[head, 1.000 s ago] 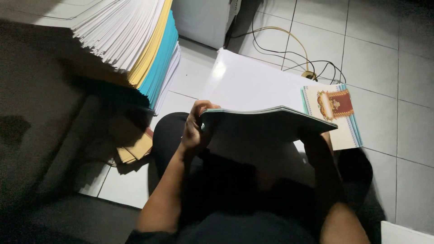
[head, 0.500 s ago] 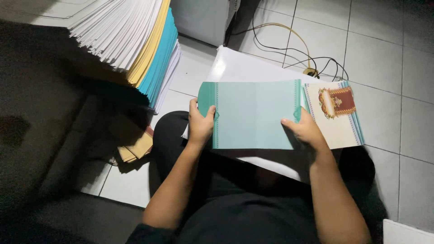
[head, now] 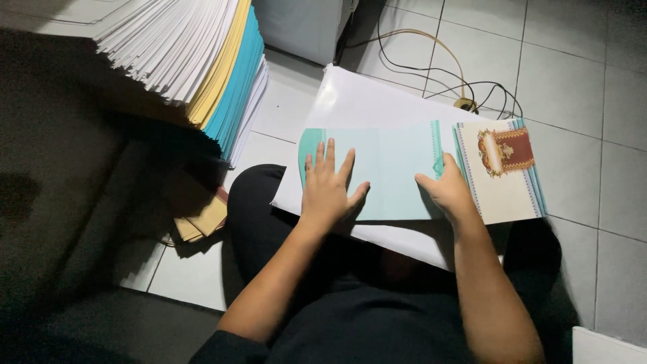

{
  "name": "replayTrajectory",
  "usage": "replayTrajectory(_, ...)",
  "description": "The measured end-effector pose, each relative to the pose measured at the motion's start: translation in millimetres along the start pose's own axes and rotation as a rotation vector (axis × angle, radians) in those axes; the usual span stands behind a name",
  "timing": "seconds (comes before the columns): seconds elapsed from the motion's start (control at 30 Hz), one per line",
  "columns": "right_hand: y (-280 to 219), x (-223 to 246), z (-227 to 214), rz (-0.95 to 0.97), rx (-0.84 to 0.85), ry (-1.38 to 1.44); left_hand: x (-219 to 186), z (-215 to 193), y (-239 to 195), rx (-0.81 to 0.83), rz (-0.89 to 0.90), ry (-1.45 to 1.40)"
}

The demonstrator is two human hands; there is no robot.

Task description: Manually folding and creasing printed cards or envelopes from a large stack.

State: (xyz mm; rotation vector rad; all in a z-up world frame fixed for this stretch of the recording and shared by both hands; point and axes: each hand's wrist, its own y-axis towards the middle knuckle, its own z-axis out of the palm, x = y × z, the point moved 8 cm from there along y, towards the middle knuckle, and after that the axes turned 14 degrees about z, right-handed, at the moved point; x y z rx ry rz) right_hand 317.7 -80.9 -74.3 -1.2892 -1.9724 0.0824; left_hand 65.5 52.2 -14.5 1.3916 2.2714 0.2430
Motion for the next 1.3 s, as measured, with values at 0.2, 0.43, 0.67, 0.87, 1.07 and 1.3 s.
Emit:
replayTrajectory(0.2, -100, 70, -13, -0.167, -0.278, -0.235, 3, 7, 2, 0.044, -0.035, 0.021)
replayTrajectory(0.43, -99, 93, 58, -0.492, -0.305, -0.531, 11, 23, 1, 0.086, -0.058, -0.004)
replayTrajectory(0.67, -63, 126, 70, -0.626, -0.141, -0.442, 11, 26, 2, 0.067, -0.046, 0.017)
replayTrajectory(0.87, -56, 86, 50, -0.46, -0.175, -0.538, 10, 19, 4, 0.071, -0.078, -0.039)
replayTrajectory(1.07, -100, 54, 53, -0.481, -0.139, -0.645, 6, 14, 6, 0.092, -0.08, -0.06)
replayTrajectory(1.3, -92, 50, 29, -0.43, -0.093, -0.482, 5, 15, 5, 0.14, -0.096, -0.077)
